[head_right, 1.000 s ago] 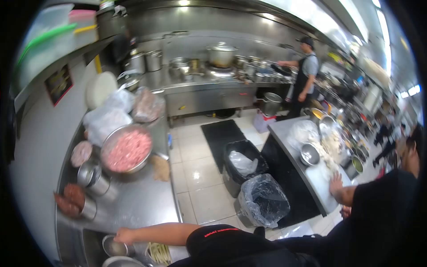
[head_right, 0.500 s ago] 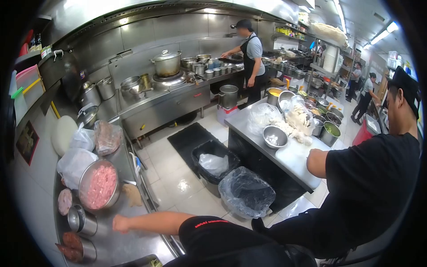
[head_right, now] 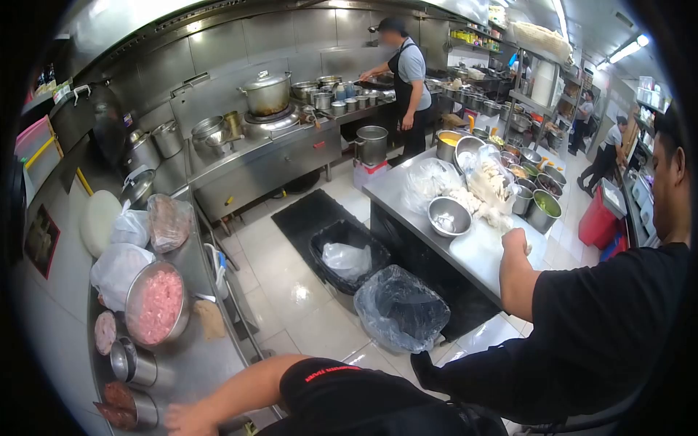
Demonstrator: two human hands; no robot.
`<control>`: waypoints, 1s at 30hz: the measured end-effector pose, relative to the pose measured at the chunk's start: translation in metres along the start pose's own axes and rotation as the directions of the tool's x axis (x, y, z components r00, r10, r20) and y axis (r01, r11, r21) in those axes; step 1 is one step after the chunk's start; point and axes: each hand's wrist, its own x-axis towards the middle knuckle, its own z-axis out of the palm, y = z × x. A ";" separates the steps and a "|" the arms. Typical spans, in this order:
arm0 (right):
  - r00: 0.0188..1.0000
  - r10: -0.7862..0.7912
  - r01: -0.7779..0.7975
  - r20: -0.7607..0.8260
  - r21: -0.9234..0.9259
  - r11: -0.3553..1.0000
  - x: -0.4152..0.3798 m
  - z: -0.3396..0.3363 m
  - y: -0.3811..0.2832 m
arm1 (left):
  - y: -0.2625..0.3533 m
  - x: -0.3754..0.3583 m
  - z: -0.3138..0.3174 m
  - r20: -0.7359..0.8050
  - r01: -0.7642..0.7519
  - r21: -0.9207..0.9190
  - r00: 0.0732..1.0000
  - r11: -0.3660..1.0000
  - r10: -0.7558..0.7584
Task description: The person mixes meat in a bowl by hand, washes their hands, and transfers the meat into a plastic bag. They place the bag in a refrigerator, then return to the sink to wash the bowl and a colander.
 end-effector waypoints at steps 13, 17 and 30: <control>0.931 0.255 -0.246 0.261 -0.066 0.967 -0.144 -0.146 0.184 | 0.150 0.224 0.003 -0.055 -0.581 0.029 0.812 0.814 0.581; 0.959 0.279 -0.275 -0.040 0.089 0.957 -0.198 -0.132 0.274 | 0.157 0.202 -0.041 -0.335 -0.402 0.120 0.844 0.908 0.418; 0.701 0.473 -0.387 -0.534 0.273 0.881 -0.144 -0.253 0.391 | 0.039 0.010 -0.093 -0.599 -0.368 -0.789 0.278 0.492 -0.751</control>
